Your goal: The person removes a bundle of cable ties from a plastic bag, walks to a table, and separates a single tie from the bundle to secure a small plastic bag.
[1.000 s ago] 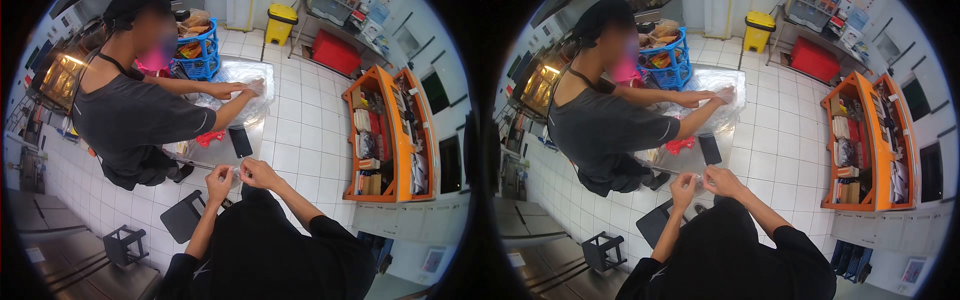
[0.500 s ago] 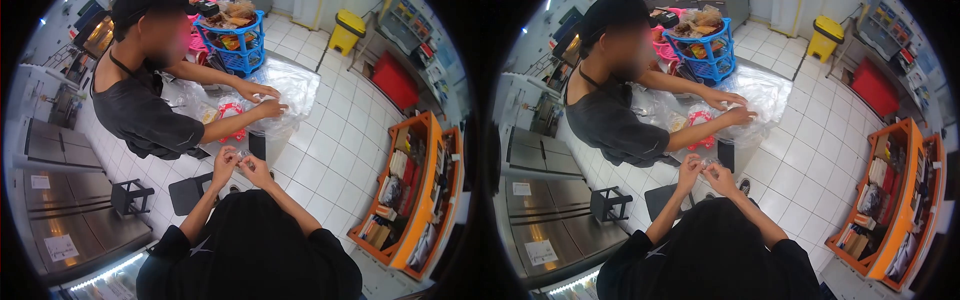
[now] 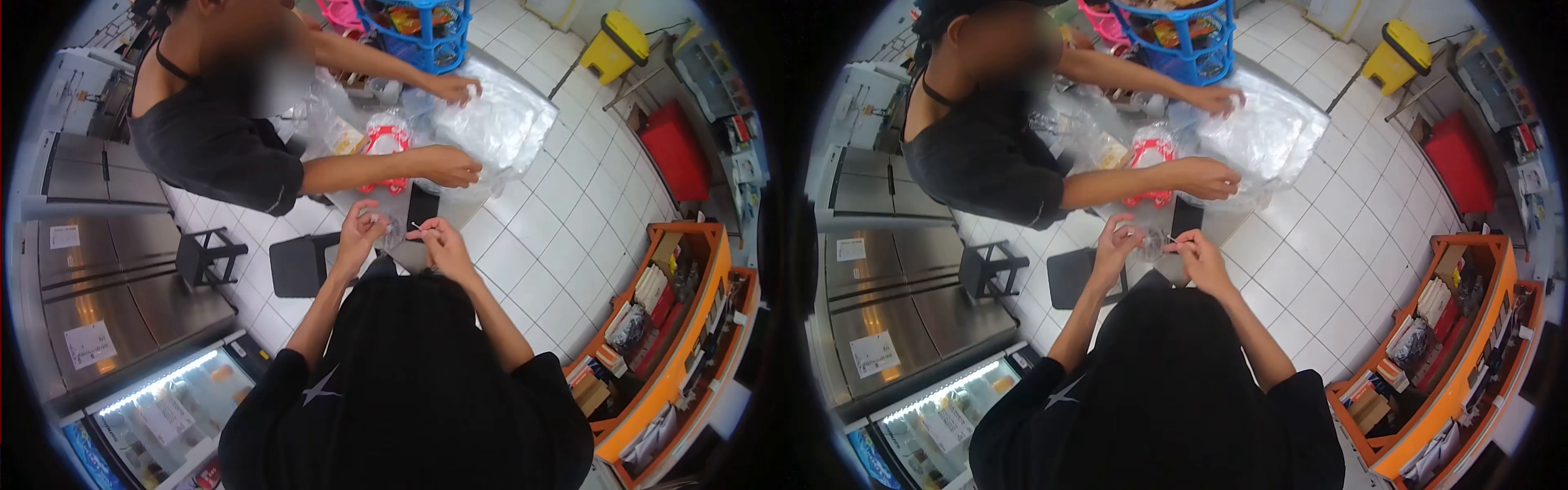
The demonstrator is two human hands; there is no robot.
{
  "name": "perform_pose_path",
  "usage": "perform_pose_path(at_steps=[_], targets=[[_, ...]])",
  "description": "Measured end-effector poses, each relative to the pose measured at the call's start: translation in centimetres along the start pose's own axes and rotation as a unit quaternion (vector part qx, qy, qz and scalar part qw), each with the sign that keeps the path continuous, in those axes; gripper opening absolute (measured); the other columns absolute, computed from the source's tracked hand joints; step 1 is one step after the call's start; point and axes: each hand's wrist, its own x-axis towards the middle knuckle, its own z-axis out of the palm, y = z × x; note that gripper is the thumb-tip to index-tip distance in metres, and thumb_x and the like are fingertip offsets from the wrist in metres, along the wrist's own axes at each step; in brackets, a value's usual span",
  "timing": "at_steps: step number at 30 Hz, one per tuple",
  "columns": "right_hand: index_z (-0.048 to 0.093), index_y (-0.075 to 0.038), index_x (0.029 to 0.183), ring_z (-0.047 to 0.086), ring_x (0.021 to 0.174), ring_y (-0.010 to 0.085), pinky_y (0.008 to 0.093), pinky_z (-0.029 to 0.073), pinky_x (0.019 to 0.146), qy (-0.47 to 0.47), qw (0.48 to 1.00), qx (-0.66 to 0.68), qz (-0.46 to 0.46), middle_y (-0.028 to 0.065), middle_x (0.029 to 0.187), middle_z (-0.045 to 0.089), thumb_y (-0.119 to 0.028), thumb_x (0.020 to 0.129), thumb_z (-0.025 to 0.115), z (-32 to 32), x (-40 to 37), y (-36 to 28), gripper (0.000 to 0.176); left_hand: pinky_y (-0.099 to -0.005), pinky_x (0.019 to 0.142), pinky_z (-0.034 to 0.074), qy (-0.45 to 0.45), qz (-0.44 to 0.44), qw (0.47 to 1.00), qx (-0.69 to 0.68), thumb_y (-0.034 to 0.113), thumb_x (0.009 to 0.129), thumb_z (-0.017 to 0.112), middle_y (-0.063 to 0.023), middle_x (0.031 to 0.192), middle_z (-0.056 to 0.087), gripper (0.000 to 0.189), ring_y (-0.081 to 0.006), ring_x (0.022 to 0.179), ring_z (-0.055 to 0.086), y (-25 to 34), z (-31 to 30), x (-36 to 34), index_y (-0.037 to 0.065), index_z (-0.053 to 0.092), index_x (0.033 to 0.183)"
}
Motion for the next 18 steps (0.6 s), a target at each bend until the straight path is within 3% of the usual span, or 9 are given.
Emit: perform_pose_path(at_steps=[3, 4, 7, 11, 14, 16, 18], targets=[[0.056, -0.002, 0.105, 0.045, 0.05, 0.0029, 0.0211, 0.036, 0.046, -0.033, 0.996, -0.007, 0.083, 0.0069, 0.087, 0.074, -0.012, 0.099, 0.054, -1.0, 0.1, -0.6, 0.012, -0.029, 0.083, 0.051, -0.049, -0.027, 0.998, -0.016, -0.002, 0.097, 0.052, -0.0136, 0.107, 0.068, 0.038, -0.0157, 0.092, 0.065, -0.1, -0.4, 0.4, 0.007, 0.043, 0.132], [0.06, -0.001, 0.104, 0.047, 0.053, 0.0018, 0.0208, 0.035, 0.049, -0.022, 0.997, -0.038, 0.056, 0.0036, 0.078, 0.072, -0.011, 0.098, 0.056, -0.5, 0.2, -0.3, 0.012, -0.0286, 0.082, 0.051, -0.078, -0.036, 0.996, -0.038, -0.004, 0.098, 0.047, -0.0151, 0.11, 0.069, 0.039, -0.0154, 0.09, 0.065, -0.2, -0.4, 0.4, 0.007, 0.042, 0.135], [0.06, -0.001, 0.105, 0.049, 0.056, 0.001, 0.0202, 0.036, 0.051, -0.018, 0.997, -0.048, 0.058, 0.003, 0.076, 0.071, -0.012, 0.097, 0.058, 0.8, 0.3, -0.3, 0.013, -0.0276, 0.08, 0.052, -0.116, -0.026, 0.993, -0.006, -0.01, 0.096, 0.038, -0.0168, 0.115, 0.069, 0.046, -0.014, 0.086, 0.066, 0.1, -0.4, 0.5, 0.008, 0.041, 0.138], [0.061, 0.0, 0.104, 0.051, 0.058, 0.0012, 0.0197, 0.036, 0.053, -0.001, 0.996, -0.035, 0.082, 0.0027, 0.074, 0.07, -0.013, 0.097, 0.06, 2.3, 1.0, -0.1, 0.015, -0.0272, 0.082, 0.053, -0.175, -0.028, 0.984, 0.009, -0.012, 0.094, 0.043, -0.0175, 0.12, 0.067, 0.058, -0.0126, 0.087, 0.066, -0.2, -0.8, 1.3, 0.008, 0.037, 0.147], [0.063, 0.0, 0.103, 0.049, 0.054, 0.0014, 0.0203, 0.035, 0.049, 0.02, 0.999, -0.035, 0.037, 0.0033, 0.075, 0.07, -0.015, 0.096, 0.062, 3.1, 1.3, 1.1, 0.016, -0.0279, 0.086, 0.053, -0.18, -0.048, 0.982, 0.02, -0.013, 0.092, 0.048, -0.0171, 0.123, 0.066, 0.062, -0.0137, 0.093, 0.067, 0.7, -0.4, 1.5, 0.008, 0.035, 0.15], [0.066, -0.001, 0.103, 0.045, 0.048, 0.0022, 0.0206, 0.032, 0.044, 0.005, 0.993, 0.012, 0.115, 0.004, 0.073, 0.069, -0.016, 0.096, 0.062, 3.4, 1.3, -0.3, 0.018, -0.0288, 0.086, 0.053, -0.182, -0.045, 0.982, 0.029, -0.011, 0.091, 0.051, -0.0171, 0.12, 0.068, 0.059, -0.015, 0.094, 0.068, 0.4, -0.8, 1.7, 0.007, 0.039, 0.146], [0.067, -0.001, 0.105, 0.043, 0.045, 0.0028, 0.0205, 0.031, 0.042, 0.007, 0.989, 0.067, 0.133, 0.0039, 0.072, 0.067, -0.018, 0.097, 0.061, 3.3, 1.5, 0.5, 0.019, -0.0297, 0.087, 0.054, -0.183, -0.04, 0.982, 0.037, -0.01, 0.09, 0.054, -0.0171, 0.118, 0.069, 0.056, -0.0162, 0.095, 0.069, 0.6, -0.9, 2.0, 0.006, 0.043, 0.143]])
